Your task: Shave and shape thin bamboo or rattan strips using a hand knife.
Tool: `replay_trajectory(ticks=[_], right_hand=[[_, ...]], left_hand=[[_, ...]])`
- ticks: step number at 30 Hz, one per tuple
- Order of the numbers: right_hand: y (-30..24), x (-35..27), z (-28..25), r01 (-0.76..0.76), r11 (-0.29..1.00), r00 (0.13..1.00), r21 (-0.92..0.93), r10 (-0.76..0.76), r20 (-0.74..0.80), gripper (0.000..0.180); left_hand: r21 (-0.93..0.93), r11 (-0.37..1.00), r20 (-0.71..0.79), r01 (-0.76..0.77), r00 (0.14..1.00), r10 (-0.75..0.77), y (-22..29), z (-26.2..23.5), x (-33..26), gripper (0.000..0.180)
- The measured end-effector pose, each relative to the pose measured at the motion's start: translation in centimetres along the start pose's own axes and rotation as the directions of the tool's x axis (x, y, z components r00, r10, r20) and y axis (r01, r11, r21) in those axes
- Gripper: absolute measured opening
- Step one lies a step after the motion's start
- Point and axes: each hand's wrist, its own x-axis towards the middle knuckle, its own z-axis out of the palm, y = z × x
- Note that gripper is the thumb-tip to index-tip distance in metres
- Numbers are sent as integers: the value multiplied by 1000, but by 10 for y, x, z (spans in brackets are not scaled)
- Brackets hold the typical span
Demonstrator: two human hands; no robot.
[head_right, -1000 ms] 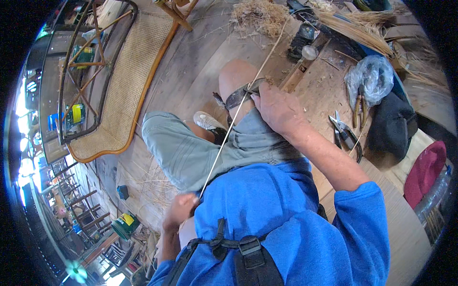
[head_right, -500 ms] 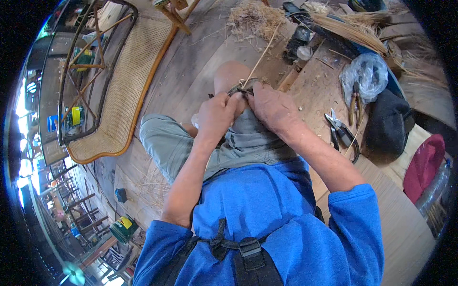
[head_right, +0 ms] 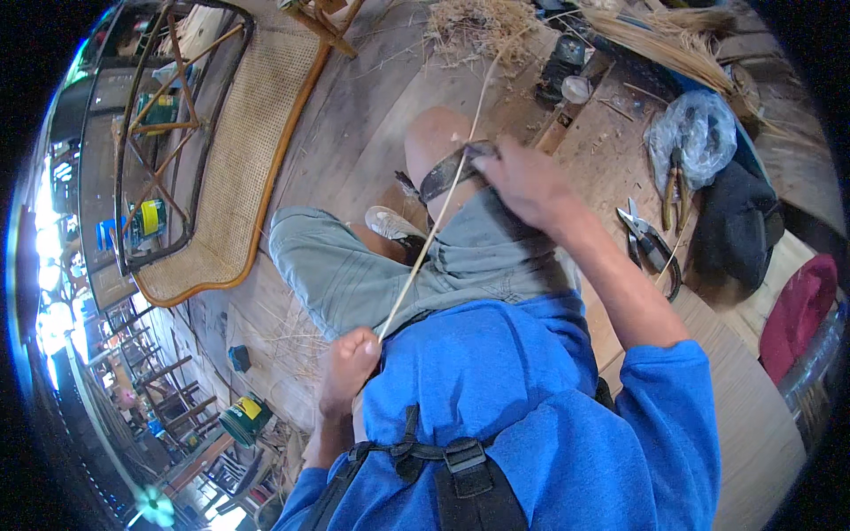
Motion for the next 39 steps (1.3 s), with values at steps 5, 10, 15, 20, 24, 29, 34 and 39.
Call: replay_trajectory(ticks=[5, 10, 15, 20, 24, 29, 34, 39], right_hand=[[35, 7, -5, -48, 970, 976, 239, 96, -195, 41], [-13, -5, -10, -86, 996, 996, -28, 85, -27, 40], [-8, -8, 15, 60, 993, 990, -98, -72, -124, 31], [-6, -7, 16, 55, 985, 983, -162, -82, -164, 28], [-16, -7, 17, 82, 983, 975, -166, -114, -190, 28], [-13, -7, 14, 62, 986, 987, -153, -83, -136, 30], [-25, -10, 11, 56, 990, 992, -126, -70, -108, 33], [-21, -11, 12, 60, 990, 989, -126, -75, -124, 31]], left_hand=[[15, 957, -140, -291, 947, 290, 54, 37, 96, 32], [72, 907, -132, -414, 898, 420, 90, 60, 165, 34], [207, 890, -36, -405, 906, 421, 68, 53, 143, 34], [229, 959, 84, -166, 985, 151, 10, 1, 32, 31], [183, 960, 18, 211, 976, -218, -55, -24, -48, 31], [770, 620, 8, -149, 974, 225, -14, -20, -31, 31], [561, 793, -227, -237, 877, 423, 60, 16, 80, 37], [598, 719, -162, -355, 825, 542, 88, 60, 161, 38]])
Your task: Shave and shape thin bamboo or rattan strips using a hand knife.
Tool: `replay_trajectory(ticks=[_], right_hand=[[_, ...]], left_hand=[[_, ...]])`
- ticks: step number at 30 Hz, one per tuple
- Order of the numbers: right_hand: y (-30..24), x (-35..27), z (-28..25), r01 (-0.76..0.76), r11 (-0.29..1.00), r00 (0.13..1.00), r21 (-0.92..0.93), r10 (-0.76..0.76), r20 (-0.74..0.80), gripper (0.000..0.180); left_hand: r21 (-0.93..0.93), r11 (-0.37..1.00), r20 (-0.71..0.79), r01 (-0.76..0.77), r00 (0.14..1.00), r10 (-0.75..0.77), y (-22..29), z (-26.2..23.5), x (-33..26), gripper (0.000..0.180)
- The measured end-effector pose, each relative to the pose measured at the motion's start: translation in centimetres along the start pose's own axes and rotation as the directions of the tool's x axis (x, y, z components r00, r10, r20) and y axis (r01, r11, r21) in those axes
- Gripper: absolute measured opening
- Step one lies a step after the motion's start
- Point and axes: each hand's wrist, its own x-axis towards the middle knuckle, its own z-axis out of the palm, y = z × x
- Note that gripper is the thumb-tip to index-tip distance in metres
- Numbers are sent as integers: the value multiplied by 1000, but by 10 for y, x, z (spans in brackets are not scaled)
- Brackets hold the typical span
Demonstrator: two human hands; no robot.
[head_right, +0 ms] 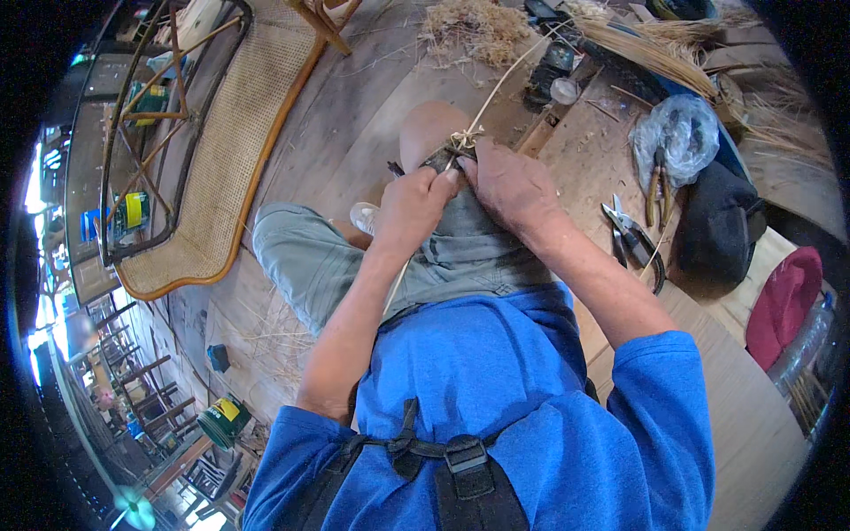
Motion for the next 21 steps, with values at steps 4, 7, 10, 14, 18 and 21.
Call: replay_trajectory(ticks=[4, 7, 10, 14, 18, 21], right_hand=[[9, -1, 1, 70, 997, 995, -21, -71, -74, 30], [16, 3, -3, -27, 1000, 999, 2, 27, -30, 33], [18, 7, -11, -73, 996, 996, 58, 69, 58, 37], [41, 11, -22, -43, 779, 999, 625, 52, 3, 40], [9, -17, -41, -251, 519, 932, 817, -97, 348, 20], [-23, -45, -24, -496, 311, 792, 811, -220, 569, 30]], left_hand=[[-182, 982, 283, 48, 959, 6, -48, -28, -70, 36], [-275, 859, 427, 432, 855, -293, -54, -69, -149, 32], [-486, 702, 393, 521, 848, -356, -44, -68, -163, 26], [-621, 659, 347, 425, 903, -254, -24, -56, -124, 21], [-661, 627, 393, 412, 902, -179, -5, -66, -106, 21], [-690, 619, 395, 374, 912, -111, -10, -61, -102, 22]])
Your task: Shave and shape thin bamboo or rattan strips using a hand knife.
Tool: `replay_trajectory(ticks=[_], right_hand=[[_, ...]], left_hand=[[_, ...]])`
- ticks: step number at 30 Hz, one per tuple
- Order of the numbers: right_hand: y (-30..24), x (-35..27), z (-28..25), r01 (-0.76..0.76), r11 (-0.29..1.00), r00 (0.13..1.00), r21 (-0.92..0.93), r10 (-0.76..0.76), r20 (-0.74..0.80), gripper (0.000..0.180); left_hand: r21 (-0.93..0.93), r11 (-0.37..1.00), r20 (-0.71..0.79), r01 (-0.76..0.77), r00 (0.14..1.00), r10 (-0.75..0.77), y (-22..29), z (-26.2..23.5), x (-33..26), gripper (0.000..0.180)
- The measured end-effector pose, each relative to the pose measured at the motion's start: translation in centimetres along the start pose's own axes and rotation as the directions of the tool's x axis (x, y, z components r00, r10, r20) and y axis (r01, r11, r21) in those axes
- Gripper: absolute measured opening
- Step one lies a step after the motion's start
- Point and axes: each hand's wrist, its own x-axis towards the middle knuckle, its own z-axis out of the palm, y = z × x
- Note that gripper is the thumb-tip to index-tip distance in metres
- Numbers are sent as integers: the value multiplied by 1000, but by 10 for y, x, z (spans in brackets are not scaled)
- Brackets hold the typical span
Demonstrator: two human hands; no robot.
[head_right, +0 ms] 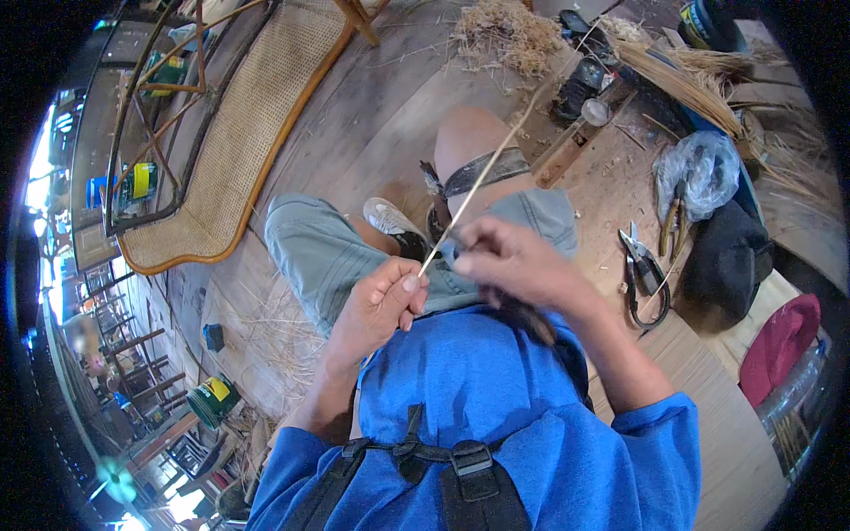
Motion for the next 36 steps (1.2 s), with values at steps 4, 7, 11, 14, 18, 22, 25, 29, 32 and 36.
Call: replay_trajectory(ticks=[4, 7, 11, 14, 18, 22, 25, 29, 32, 36], right_hand=[[12, 11, 26, -48, 990, 978, 133, 20, 206, 31], [5, 20, 17, -24, 994, 999, 109, 21, 36, 26], [16, 24, 22, -24, 996, 999, 81, 21, 38, 23], [26, 26, 31, -54, 996, 974, 68, 37, 224, 23], [27, 24, 30, -24, 974, 988, 227, -11, 153, 23], [30, 22, 29, -69, 945, 985, 319, 15, 170, 22], [35, 26, 32, -88, 938, 975, 336, 13, 220, 21], [35, 30, 31, -140, 928, 963, 346, 46, 266, 23], [34, 27, 27, -159, 906, 974, 393, 80, 210, 25], [27, 24, 18, -129, 931, 987, 341, 89, 130, 24]], left_hand=[[36, 997, -14, 66, 998, -66, 0, 0, -7, 23], [213, 958, -113, 192, 979, -171, -2, 1, -17, 23], [274, 958, -258, 86, 966, -13, -20, 9, -15, 21], [237, 971, -313, 35, 949, 42, -22, 13, -10, 18], [267, 963, -257, 27, 965, 44, -18, 8, -19, 17], [315, 948, -208, 39, 978, 29, -20, -3, -36, 17], [390, 914, -212, 112, 977, -29, -7, -5, -53, 17], [432, 885, -266, 173, 962, -58, -10, -10, -72, 16], [419, 894, -272, 161, 961, -45, -26, -16, -95, 15], [434, 869, -262, 239, 956, -132, -30, -31, -129, 13]])
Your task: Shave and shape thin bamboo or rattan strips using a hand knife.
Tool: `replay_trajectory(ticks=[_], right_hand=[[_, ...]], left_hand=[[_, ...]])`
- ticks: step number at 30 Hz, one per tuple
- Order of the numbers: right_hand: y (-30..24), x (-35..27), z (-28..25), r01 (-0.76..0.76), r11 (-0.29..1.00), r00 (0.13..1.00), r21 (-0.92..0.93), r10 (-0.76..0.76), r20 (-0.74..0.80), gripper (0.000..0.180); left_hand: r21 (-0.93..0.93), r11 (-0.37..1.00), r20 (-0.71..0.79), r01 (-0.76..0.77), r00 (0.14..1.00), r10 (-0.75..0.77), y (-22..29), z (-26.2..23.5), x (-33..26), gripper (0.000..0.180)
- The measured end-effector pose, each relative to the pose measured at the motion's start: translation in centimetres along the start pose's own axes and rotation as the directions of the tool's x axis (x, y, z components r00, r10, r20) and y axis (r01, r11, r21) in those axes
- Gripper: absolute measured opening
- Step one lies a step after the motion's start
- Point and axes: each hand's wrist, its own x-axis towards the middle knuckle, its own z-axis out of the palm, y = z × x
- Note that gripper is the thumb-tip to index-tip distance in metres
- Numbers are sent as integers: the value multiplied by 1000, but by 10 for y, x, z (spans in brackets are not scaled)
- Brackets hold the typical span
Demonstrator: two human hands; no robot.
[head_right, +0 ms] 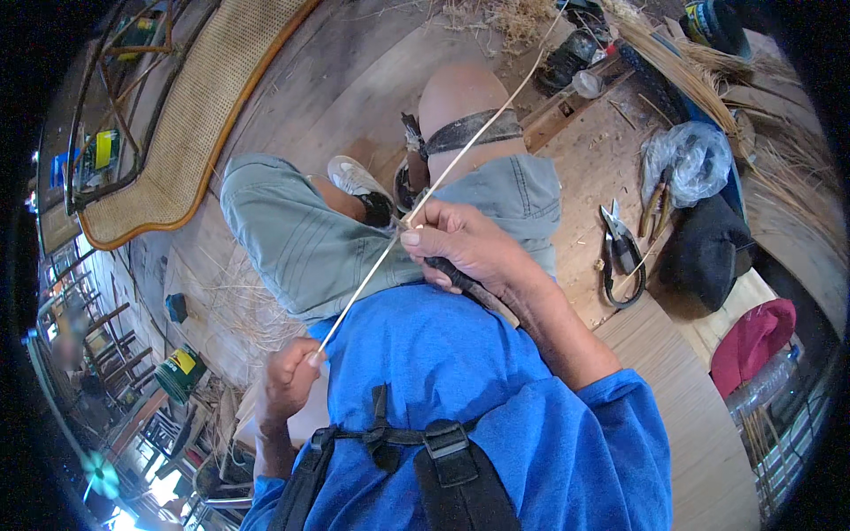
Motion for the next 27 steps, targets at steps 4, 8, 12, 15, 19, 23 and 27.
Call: replay_trajectory(ticks=[4, 8, 12, 15, 19, 23, 27], right_hand=[[-7, 0, 1, -22, 1000, 1000, -7, 22, -17, 23], [-22, -2, -11, 0, 1000, 990, -14, -2, -139, 20], [-28, -5, -23, 90, 993, 986, -82, -100, -131, 17], [-12, 3, -22, 150, 979, 972, -137, -171, -159, 21], [-7, 1, -7, 166, 976, 978, -143, -181, -101, 24], [-17, -8, -12, 232, 954, 939, -189, -270, -214, 25], [-3, -4, 13, 15, 962, 995, -274, -42, -92, 25]], left_hand=[[-36, 999, -9, 21, 1000, -22, -6, -11, -18, 13], [-56, 997, -2, 51, 999, -51, -27, -26, -39, 15], [244, 960, -27, 140, 990, -137, -38, -23, -30, 20], [492, 860, -185, -132, 950, 251, -8, -5, 29, 30], [-26, 940, -232, -340, 917, 325, 55, 37, 89, 26], [-190, 981, 50, 38, 998, -29, 62, 42, 98, 19], [-262, 956, -153, -135, 983, 97, 49, 61, 104, 15]])
